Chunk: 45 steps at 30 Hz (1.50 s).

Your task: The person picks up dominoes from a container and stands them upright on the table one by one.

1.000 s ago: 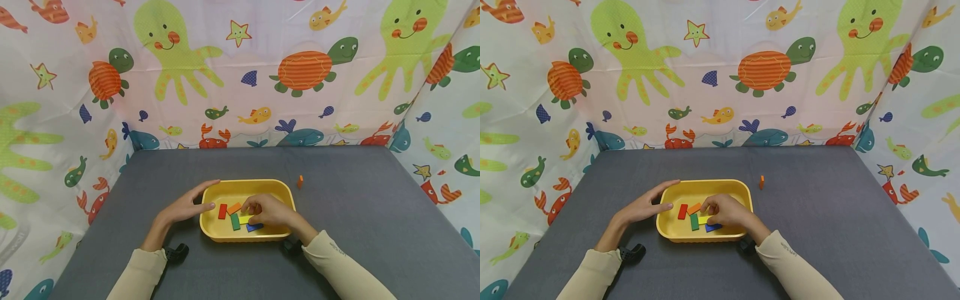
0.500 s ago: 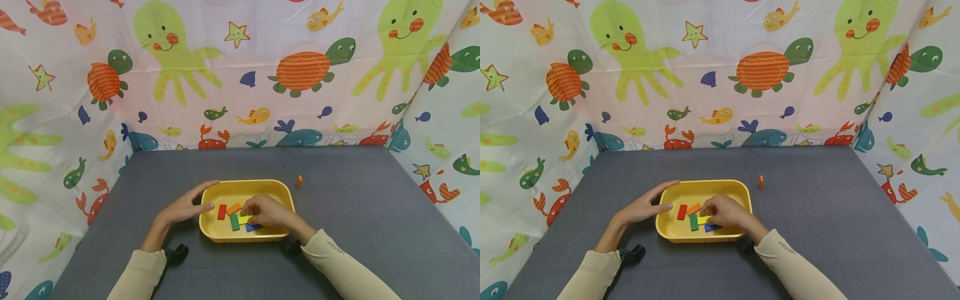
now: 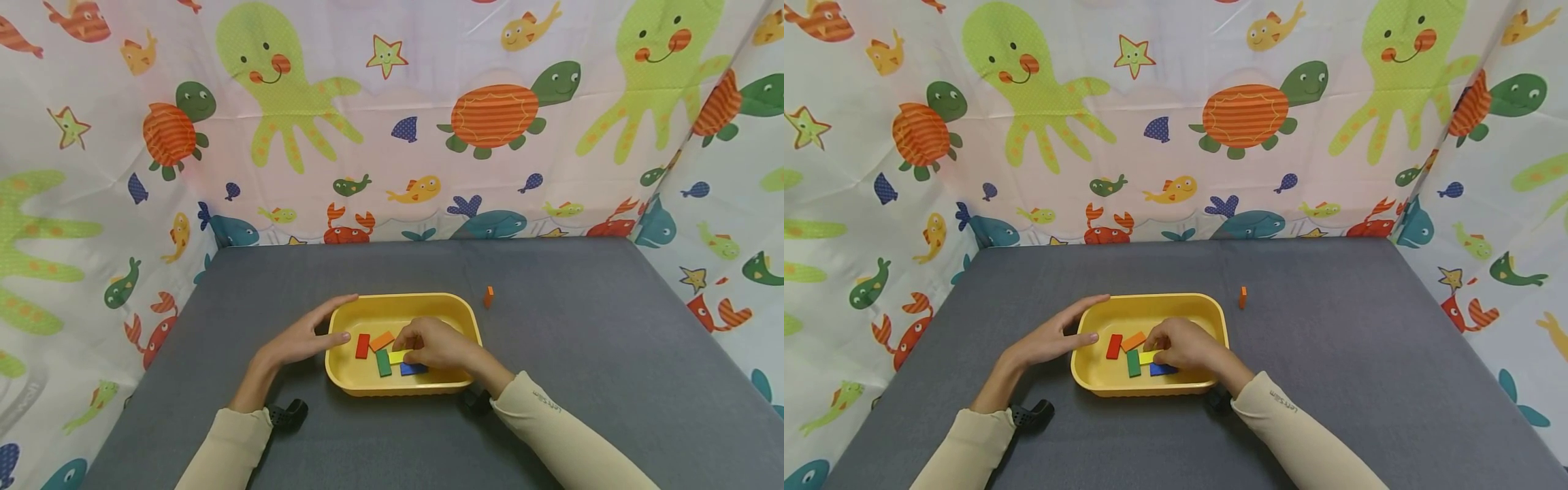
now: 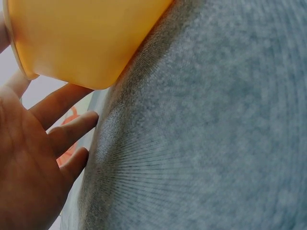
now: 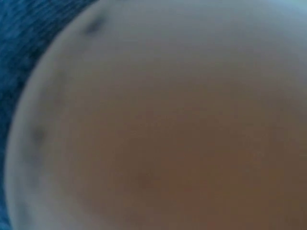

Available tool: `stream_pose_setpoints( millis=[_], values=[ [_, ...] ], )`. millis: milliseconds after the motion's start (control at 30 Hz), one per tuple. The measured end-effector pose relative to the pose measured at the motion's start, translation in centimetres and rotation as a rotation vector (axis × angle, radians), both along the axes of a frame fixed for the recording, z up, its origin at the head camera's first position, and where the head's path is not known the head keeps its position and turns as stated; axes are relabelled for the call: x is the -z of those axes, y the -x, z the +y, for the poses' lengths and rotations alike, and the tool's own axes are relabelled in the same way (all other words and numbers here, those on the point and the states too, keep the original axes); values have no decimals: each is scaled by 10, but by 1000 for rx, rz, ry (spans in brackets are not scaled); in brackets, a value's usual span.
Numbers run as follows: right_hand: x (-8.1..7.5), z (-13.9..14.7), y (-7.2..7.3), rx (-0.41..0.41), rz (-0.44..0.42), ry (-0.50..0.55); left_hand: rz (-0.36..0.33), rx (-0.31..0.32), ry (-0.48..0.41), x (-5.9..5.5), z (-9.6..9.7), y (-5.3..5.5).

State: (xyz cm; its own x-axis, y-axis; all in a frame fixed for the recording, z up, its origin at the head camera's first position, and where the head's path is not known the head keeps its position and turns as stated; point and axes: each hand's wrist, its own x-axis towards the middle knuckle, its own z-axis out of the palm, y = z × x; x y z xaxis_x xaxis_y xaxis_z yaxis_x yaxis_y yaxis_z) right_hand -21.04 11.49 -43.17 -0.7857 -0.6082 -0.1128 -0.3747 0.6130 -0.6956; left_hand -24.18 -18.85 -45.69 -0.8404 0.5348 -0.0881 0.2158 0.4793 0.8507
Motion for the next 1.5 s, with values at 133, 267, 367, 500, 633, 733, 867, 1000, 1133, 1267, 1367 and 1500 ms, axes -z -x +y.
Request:
stream_pose_setpoints(
  millis=[133, 267, 367, 500, 633, 733, 867, 1000, 1133, 1267, 1367, 1500],
  values=[
    [2, -1, 2, 3, 4, -12, 2, 1, -2, 1, 0, 0],
    [4, -2, 4, 15, 5, -23, 5, 4, -3, 1, 0, 0],
    [4, -2, 4, 34, 0, -32, 3, 4, -5, 1, 0, 0],
    [4, -3, 4, 36, 19, -38, 0, 3, -5, 1, 0, 0],
    [2, -4, 3, 14, 44, -41, 0, 4, -3, 0, 0, 0],
    [1, -4, 2, -3, 54, -42, -1, 4, -4, 0, 0, 0],
    [0, -4, 2, -21, 69, -45, -2, 5, -7, -1, 0, 0],
    [0, -4, 1, -38, 94, -56, -3, 8, -10, -1, 0, 0],
    [0, -5, -1, -43, 119, -86, -3, 8, -11, 0, 0, 0],
    [1, -5, -2, -34, 125, -106, 1, 9, -14, 0, 0, 0],
    [1, -5, -2, -34, 122, -104, 4, 10, -15, 0, 0, 0],
    [2, -4, -1, -43, 126, -97, 3, 9, -11, 1, -1, 0]
  ],
)
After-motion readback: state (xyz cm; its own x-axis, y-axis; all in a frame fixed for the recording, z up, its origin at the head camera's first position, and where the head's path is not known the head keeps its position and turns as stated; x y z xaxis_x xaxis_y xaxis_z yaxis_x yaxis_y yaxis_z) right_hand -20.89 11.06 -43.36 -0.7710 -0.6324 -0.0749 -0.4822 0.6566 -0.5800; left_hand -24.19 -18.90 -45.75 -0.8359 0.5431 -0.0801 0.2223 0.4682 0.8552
